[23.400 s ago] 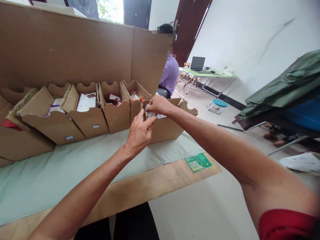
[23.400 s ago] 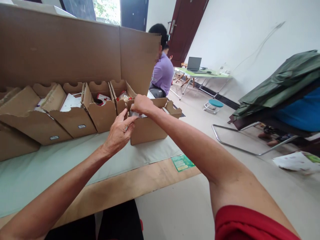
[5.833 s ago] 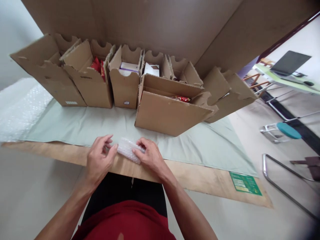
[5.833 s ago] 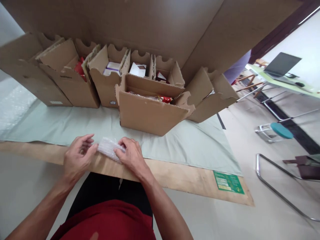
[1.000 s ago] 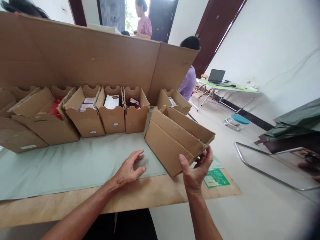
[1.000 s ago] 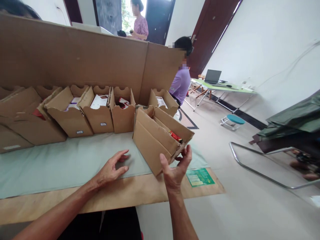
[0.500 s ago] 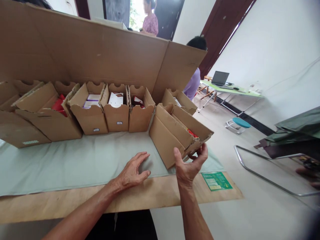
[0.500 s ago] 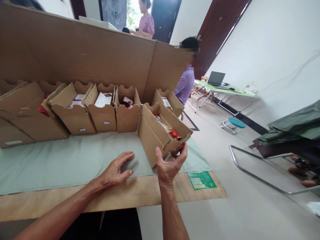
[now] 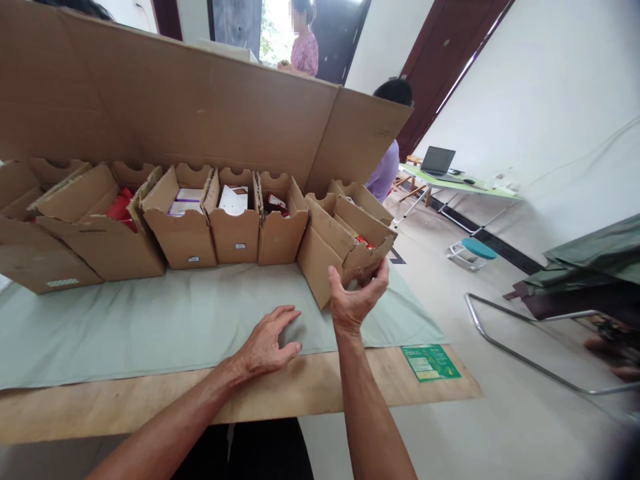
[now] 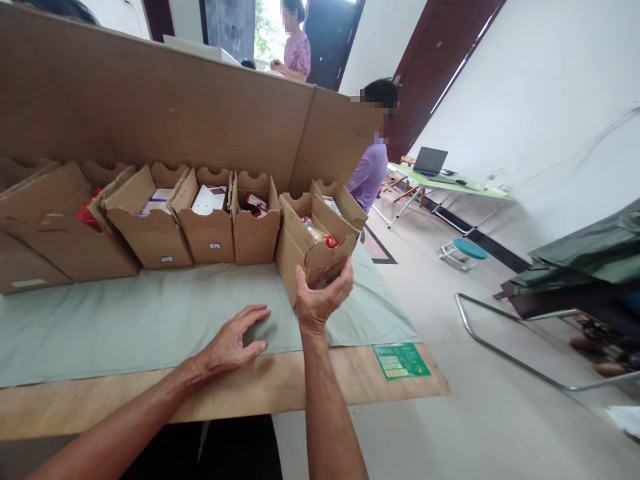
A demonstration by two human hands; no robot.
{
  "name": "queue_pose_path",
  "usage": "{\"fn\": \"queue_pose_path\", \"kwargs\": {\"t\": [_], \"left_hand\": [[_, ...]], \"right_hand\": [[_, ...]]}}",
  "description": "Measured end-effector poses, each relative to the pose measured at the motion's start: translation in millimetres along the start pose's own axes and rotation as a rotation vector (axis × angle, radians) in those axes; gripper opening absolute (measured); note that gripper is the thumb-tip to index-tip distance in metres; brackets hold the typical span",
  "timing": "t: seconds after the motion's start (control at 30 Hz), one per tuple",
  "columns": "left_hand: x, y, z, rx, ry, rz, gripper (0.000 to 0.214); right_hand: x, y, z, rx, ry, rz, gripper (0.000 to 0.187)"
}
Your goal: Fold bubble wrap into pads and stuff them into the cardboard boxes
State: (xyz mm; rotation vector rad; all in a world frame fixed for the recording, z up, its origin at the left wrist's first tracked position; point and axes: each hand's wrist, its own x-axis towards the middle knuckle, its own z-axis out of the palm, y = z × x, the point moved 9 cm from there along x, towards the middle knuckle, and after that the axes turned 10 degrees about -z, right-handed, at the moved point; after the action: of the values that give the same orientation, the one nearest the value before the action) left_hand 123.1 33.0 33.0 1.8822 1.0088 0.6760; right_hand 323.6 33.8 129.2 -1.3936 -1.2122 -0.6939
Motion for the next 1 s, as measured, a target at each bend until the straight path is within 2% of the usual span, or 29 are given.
{"fn": "queue_pose_path", "kwargs": {"t": [0.07,0.17,0.27,0.43,0.53,0.67,0.77,0.87,0.93,1.0], "left_hand": [[0.1,0.4,0.4,0.010,-0.006,-0.005,0.061],[0.5,-0.3,1.0,0.023,-0.009,-0.018,0.061],[0.7,-0.9,3.1,0.041,-0.024,-0.027,0.059],[0.0,2.7,5.5,0.083,-0.047,-0.020,0.057],[0.4,3.1,4.4,0.071,-0.045,-0.035,0.056],[1.6,1.9,4.6,0.072,-0.050,-0.046,0.055],[2.2,2.8,3.9,0.078,-0.044,-0.038,0.054],[2.2,5.8,2.6,0.071,-0.039,-0.019,0.054],[1.7,8.3,2.8,0.075,-0.043,-0.001,0.053],[0.9,10.2,3.9,0.077,-0.049,0.015,0.053]], "right_hand": [[3.9,2.6,21.1,-0.033,-0.060,0.049,0.104],[-1.1,3.3,48.1,-0.034,-0.253,0.087,0.110],[-12.1,1.2,53.4,-0.028,-0.384,0.037,0.104],[-8.1,12.9,48.2,-0.082,-0.344,0.058,0.085],[4.8,15.7,63.4,-0.097,-0.345,0.088,0.082],[20.1,19.8,91.4,-0.143,-0.412,0.158,0.082],[29.2,23.5,104.8,-0.157,-0.458,0.150,0.079],[34.6,30.5,104.6,-0.139,-0.505,0.126,0.078],[39.3,31.8,94.6,-0.124,-0.514,0.115,0.080],[48.9,21.0,80.3,-0.078,-0.482,0.074,0.078]]}}
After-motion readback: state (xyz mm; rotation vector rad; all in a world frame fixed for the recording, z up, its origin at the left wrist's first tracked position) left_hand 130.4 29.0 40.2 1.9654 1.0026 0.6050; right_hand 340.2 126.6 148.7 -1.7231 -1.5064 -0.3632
